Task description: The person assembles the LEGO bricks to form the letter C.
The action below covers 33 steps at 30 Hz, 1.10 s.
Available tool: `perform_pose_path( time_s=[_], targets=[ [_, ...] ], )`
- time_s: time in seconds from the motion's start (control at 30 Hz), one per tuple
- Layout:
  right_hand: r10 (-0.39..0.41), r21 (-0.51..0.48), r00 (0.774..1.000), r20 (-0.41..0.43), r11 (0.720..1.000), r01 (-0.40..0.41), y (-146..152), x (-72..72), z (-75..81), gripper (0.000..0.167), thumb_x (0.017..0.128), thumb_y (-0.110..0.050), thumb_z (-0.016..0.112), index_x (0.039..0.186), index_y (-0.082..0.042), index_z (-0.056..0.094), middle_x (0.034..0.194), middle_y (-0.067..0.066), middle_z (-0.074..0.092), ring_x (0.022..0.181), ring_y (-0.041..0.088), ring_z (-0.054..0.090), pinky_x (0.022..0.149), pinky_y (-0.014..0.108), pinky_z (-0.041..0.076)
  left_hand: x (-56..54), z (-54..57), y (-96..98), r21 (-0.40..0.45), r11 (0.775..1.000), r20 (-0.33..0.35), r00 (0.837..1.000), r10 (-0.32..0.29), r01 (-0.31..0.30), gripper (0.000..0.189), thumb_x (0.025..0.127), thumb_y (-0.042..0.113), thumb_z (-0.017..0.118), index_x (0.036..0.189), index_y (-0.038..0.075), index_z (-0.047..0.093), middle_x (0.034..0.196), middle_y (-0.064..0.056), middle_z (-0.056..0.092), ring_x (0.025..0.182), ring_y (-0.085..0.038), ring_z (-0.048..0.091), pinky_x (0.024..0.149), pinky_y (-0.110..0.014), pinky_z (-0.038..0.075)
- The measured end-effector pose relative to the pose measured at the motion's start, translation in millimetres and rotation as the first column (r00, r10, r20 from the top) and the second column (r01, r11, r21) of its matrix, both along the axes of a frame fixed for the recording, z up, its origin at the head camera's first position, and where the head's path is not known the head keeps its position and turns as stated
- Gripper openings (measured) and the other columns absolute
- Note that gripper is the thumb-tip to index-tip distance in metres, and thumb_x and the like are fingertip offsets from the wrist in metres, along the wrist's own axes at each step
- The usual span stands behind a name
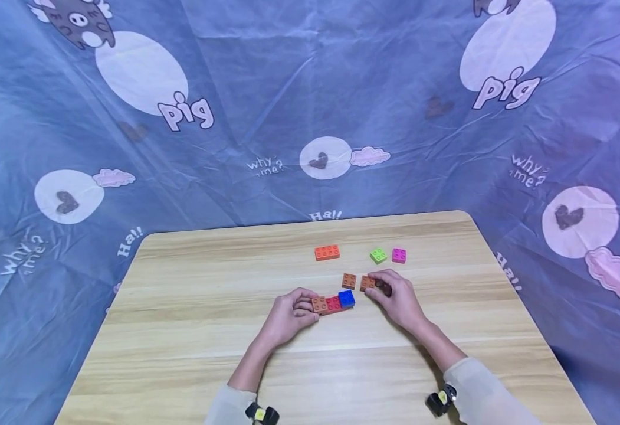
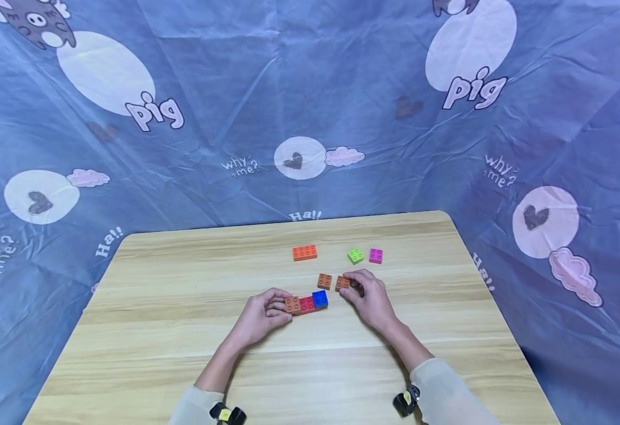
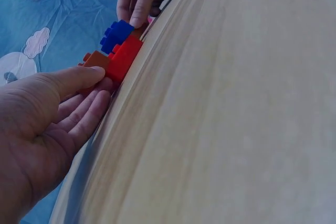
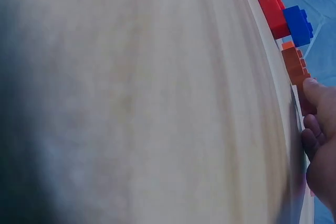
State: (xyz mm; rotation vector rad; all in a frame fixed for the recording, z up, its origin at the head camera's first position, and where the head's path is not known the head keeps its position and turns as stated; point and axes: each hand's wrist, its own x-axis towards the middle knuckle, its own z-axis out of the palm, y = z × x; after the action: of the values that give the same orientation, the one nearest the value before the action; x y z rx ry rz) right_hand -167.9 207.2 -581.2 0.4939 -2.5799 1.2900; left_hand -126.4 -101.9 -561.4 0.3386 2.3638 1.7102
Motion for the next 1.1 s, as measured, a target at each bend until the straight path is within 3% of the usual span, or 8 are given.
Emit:
perform_pose_path(
  time_s=[0.2, 0.4, 0.5, 0.6, 0.73, 1.1],
  targets=[
    [0.009, -0.038, 1.000, -0.026, 0.999, -0.009, -5.4, 5.3, 7.3, 0.039, 0.087, -0.010, 0.087, 0.124, -0.005, 0.075, 0.122, 0.010, 0.074, 0.110, 0.029, 0.071, 0.099, 0.049, 0.058, -2.4, -5.4, -0.4, 0.031, 0.999, -0.005, 1.000, 0.009, -0.009, 0.041, 0.086, -0.005, 0.083, 0.124, 0.002, 0.071, 0.108, -0.011, 0.076, 0.094, -0.020, 0.074, 0.083, -0.025, 0.064],
    [0.058, -0.098, 0.996, -0.065, 0.993, -0.064, -20.6, 12.9, 23.3, 0.040, 0.087, -0.007, 0.087, 0.124, -0.005, 0.074, 0.121, 0.008, 0.074, 0.098, 0.021, 0.071, 0.082, 0.030, 0.063, -5.5, -10.6, -1.0, 0.094, 0.995, 0.024, 0.999, 0.024, -0.027, 0.046, 0.086, -0.005, 0.083, 0.130, -0.001, 0.069, 0.114, -0.016, 0.075, 0.098, -0.020, 0.075, 0.087, -0.027, 0.064],
    [0.105, -0.121, 0.991, -0.082, 0.986, -0.115, -29.5, 15.6, 29.1, 0.039, 0.087, -0.007, 0.087, 0.124, -0.005, 0.074, 0.120, 0.006, 0.073, 0.095, 0.019, 0.071, 0.081, 0.029, 0.063, -6.4, -11.8, -1.3, 0.132, 0.990, 0.041, 0.999, 0.035, -0.040, 0.046, 0.085, -0.007, 0.084, 0.128, -0.003, 0.068, 0.116, -0.017, 0.075, 0.099, -0.020, 0.074, 0.088, -0.028, 0.064],
    [0.153, -0.117, 0.983, -0.100, 0.979, -0.164, -38.9, 18.3, 33.1, 0.039, 0.088, -0.007, 0.086, 0.124, -0.004, 0.074, 0.121, 0.005, 0.073, 0.104, 0.021, 0.071, 0.090, 0.039, 0.063, -7.0, -12.8, -1.1, 0.146, 0.988, 0.052, 0.998, 0.040, -0.047, 0.043, 0.084, -0.007, 0.084, 0.124, -0.003, 0.069, 0.114, -0.016, 0.075, 0.097, -0.021, 0.075, 0.087, -0.029, 0.064],
    [0.193, -0.071, 0.975, -0.108, 0.977, -0.201, -53.0, 22.3, 37.1, 0.040, 0.087, -0.012, 0.087, 0.125, -0.006, 0.075, 0.123, 0.002, 0.073, 0.117, 0.024, 0.065, 0.104, 0.049, 0.055, -8.2, -14.8, -1.7, 0.163, 0.985, 0.055, 0.998, 0.038, -0.046, 0.043, 0.084, -0.006, 0.084, 0.124, -0.002, 0.069, 0.112, -0.016, 0.076, 0.097, -0.023, 0.076, 0.087, -0.029, 0.064],
    [0.261, -0.005, 0.962, -0.084, 0.965, -0.262, -79.9, 27.1, 33.3, 0.039, 0.088, -0.019, 0.088, 0.124, -0.010, 0.077, 0.119, -0.003, 0.074, 0.121, 0.022, 0.061, 0.122, 0.055, 0.032, -9.6, -20.2, -3.0, 0.199, 0.980, 0.040, 0.999, 0.018, -0.026, 0.044, 0.086, -0.008, 0.083, 0.127, -0.008, 0.068, 0.112, -0.022, 0.076, 0.098, -0.025, 0.077, 0.088, -0.030, 0.064]
  ],
)
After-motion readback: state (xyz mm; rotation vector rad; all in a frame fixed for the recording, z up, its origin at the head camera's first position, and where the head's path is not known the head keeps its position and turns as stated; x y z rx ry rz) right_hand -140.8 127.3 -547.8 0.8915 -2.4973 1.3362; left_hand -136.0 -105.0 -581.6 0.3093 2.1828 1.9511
